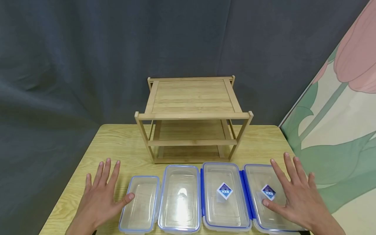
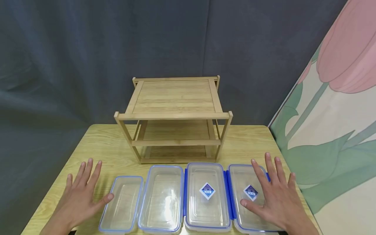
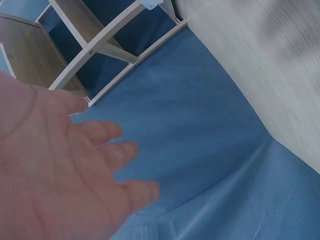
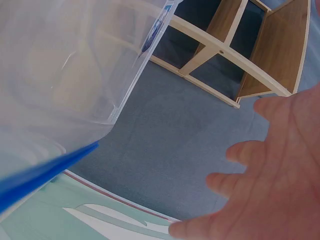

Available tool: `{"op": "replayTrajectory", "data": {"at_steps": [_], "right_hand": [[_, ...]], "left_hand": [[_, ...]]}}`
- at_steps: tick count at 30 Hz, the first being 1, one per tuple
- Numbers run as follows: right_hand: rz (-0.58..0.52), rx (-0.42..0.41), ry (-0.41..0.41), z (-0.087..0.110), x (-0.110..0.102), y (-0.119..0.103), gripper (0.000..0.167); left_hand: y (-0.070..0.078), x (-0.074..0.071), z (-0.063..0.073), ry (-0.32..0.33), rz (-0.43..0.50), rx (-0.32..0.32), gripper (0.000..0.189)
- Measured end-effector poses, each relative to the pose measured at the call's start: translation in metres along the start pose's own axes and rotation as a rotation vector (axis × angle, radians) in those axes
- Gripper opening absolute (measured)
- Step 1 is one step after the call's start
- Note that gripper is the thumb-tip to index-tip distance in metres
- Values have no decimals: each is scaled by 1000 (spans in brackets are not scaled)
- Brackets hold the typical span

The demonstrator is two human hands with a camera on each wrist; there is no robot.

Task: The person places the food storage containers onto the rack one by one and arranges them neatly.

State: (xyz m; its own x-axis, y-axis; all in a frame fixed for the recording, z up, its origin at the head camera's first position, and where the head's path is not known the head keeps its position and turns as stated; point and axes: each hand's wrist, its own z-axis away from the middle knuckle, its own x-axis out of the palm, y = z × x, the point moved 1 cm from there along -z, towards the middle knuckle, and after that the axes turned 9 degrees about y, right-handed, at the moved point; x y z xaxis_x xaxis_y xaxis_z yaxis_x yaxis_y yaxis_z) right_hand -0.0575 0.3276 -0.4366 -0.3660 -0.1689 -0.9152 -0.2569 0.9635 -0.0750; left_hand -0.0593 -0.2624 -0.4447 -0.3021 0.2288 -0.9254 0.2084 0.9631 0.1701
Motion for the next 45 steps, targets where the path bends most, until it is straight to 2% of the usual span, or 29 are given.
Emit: {"op": "replayTrajectory", "data": {"at_steps": [8,16,23,28,33,41,45], "right_hand": [[-20,-28,35,-1,-1,0,131],[-29,-2,-3,0,-4,-1,128],[-81,3,-1,3,-2,-3,123],[-99,12,20,5,-2,-2,120],[-114,48,-4,9,1,1,115],[-172,73,17,16,11,1,103],[-154,75,11,16,13,0,98]], "left_hand": [[-2,-2,-8,53,11,35,112],[-4,-5,-18,138,51,69,115],[-5,-4,-27,240,70,133,111],[-7,1,-37,311,158,166,106],[-5,7,-47,365,244,190,100],[-6,12,-66,407,442,164,88],[-4,13,-77,444,519,163,85]]}}
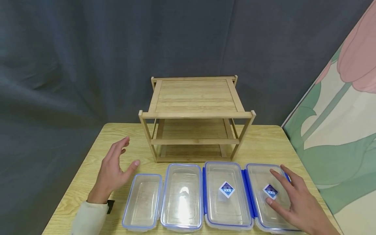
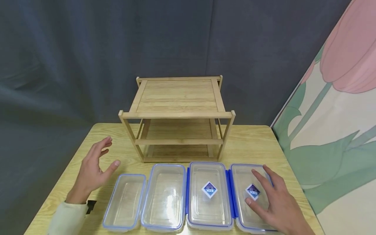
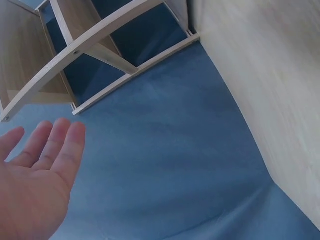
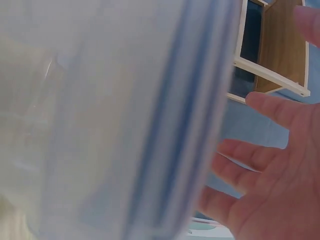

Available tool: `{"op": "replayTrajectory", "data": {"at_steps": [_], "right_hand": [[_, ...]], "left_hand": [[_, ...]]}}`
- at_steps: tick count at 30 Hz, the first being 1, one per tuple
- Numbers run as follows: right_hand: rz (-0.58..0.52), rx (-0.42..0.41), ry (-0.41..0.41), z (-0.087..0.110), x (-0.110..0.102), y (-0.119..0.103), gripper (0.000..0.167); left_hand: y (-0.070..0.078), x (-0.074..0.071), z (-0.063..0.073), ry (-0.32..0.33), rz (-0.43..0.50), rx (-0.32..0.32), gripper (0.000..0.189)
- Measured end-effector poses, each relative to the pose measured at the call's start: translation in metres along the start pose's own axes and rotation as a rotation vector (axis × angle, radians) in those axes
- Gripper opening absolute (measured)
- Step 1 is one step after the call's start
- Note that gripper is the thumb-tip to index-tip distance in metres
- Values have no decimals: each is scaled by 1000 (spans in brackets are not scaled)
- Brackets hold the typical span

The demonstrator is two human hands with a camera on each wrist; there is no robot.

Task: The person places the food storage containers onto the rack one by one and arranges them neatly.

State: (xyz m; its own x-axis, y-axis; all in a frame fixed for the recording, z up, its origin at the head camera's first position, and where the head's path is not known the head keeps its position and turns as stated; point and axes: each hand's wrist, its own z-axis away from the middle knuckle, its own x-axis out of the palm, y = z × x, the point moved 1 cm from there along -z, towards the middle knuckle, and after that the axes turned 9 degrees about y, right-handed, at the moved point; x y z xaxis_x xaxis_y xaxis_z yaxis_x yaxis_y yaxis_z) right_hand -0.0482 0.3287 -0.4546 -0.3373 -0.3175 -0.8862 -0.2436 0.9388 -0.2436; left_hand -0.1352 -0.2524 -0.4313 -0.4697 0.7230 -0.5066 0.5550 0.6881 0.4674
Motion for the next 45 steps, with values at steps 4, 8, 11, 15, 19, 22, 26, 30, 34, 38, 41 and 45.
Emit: {"op": "replayTrajectory", "data": {"at_steps": [4,8,11,15,19,22,26,30,34,38,41,45], "right_hand": [[1,2,20,0,3,0,93],[-4,20,10,1,9,1,88],[-10,18,18,2,14,3,86],[-38,15,61,4,18,8,84],[-52,71,45,6,21,15,82],[-49,138,-8,8,24,21,81],[-73,205,-52,10,26,29,82],[-118,247,-65,12,28,35,84],[-142,275,-84,15,28,40,85],[-150,284,-97,17,29,45,85],[-152,292,-116,18,30,48,84],[-180,310,-152,20,32,51,85]], "left_hand": [[1,7,-10,48,76,-7,81],[1,16,-22,78,161,-26,73],[2,23,-31,87,203,-39,69],[4,31,-40,86,239,-46,65],[5,39,-45,84,265,-61,62],[5,44,-46,83,278,-85,60],[5,48,-48,91,296,-114,59],[5,51,-50,92,319,-142,57],[4,55,-53,74,342,-187,56],[2,60,-56,55,369,-225,53],[1,64,-57,44,413,-237,49],[0,69,-56,36,470,-258,46]]}}
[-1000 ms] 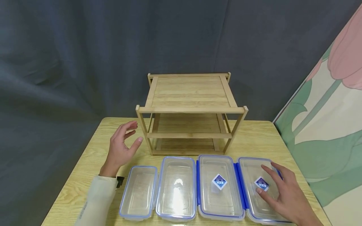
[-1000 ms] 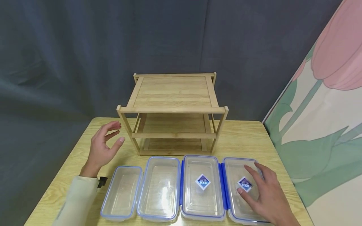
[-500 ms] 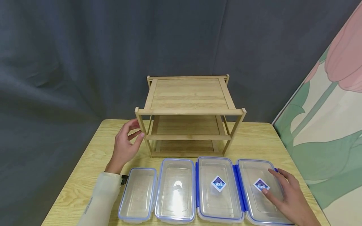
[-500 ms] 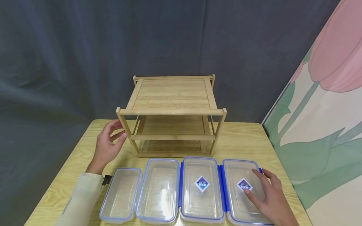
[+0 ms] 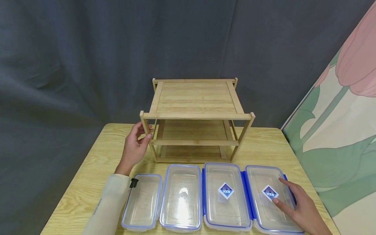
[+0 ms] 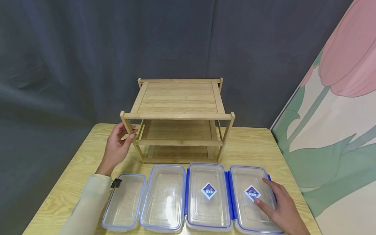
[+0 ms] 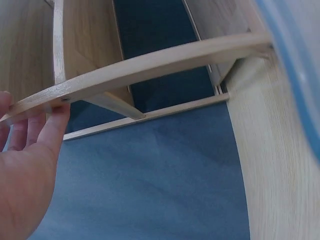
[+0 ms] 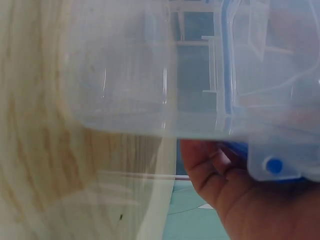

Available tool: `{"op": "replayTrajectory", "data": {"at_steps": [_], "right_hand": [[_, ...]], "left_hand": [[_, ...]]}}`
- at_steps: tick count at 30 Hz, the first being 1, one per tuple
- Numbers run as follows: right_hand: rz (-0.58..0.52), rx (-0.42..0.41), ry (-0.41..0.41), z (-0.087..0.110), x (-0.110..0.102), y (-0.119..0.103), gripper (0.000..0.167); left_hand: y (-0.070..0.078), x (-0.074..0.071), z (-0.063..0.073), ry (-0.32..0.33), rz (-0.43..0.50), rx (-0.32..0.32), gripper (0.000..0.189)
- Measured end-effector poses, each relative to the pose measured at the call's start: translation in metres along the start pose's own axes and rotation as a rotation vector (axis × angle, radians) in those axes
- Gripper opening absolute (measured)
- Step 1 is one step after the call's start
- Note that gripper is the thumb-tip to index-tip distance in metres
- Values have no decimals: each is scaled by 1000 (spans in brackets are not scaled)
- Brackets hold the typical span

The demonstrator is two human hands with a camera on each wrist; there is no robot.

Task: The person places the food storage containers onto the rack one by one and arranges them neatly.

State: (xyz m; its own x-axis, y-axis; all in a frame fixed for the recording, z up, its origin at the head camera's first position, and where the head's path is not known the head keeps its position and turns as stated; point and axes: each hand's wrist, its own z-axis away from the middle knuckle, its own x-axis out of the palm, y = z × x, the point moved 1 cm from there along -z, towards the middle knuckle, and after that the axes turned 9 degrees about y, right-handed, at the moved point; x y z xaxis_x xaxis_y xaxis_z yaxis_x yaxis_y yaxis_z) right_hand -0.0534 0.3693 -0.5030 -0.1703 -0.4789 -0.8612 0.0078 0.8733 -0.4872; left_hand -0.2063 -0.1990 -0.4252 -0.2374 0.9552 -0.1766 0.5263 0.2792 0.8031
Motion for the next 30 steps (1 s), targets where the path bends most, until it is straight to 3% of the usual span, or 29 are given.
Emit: {"op": "replayTrajectory", "data": {"at_steps": [8,19,26,30], "right_hand": [[-29,57,-80,-4,-1,4,95],[-91,116,-127,-8,0,12,94],[-133,219,-228,-12,0,13,98],[-164,207,-205,-12,0,13,93]], "left_hand": [[-3,5,1,-11,45,-25,44],[-5,4,-5,-27,64,-16,39],[-6,5,-6,-33,65,-19,37],[-6,4,-7,-36,49,-24,36]]}}
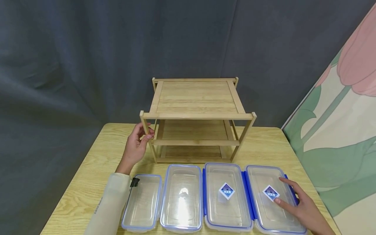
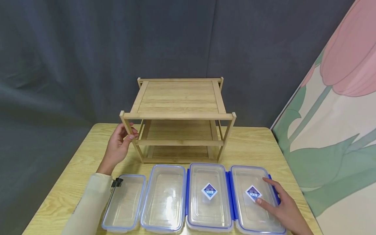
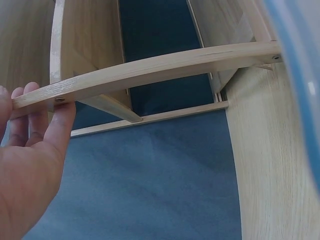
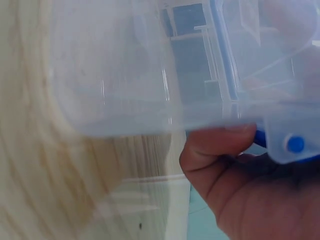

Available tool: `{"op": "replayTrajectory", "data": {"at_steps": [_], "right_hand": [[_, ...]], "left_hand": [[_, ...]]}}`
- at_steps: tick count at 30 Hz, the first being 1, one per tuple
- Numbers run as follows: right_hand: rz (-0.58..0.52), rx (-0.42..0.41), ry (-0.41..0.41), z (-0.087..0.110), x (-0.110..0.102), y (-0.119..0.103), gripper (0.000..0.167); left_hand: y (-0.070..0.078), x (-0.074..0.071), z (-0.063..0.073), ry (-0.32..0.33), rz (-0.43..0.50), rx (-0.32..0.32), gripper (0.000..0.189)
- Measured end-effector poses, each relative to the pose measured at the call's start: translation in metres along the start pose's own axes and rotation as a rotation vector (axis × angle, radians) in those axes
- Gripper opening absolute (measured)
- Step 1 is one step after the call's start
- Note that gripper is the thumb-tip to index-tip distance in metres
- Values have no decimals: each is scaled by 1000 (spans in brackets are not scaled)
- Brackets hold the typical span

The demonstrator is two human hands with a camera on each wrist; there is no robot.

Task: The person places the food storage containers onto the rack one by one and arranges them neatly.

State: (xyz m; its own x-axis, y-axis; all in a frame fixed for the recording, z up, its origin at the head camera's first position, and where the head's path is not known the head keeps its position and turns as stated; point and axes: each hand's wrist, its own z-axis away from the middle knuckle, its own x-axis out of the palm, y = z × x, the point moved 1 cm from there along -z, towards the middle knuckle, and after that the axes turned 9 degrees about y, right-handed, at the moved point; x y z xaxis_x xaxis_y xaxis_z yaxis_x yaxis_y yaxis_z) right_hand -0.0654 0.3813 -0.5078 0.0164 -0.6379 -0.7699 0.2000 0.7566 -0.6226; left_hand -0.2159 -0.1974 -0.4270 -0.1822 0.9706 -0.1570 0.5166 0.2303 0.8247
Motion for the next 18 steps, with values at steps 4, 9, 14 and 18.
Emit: {"op": "replayTrajectory", "data": {"at_steps": [4,9,14,18], "right_hand": [[-33,-39,50,1,1,2,80],[-70,10,30,-1,0,1,78],[-87,37,26,-1,-1,2,80],[-98,49,28,-1,-2,2,81]], "left_hand": [[-1,0,0,1,-13,-10,35],[-2,0,0,1,-11,-2,34],[-2,1,0,2,-10,-10,34],[-2,1,0,6,-21,-22,34]]}}
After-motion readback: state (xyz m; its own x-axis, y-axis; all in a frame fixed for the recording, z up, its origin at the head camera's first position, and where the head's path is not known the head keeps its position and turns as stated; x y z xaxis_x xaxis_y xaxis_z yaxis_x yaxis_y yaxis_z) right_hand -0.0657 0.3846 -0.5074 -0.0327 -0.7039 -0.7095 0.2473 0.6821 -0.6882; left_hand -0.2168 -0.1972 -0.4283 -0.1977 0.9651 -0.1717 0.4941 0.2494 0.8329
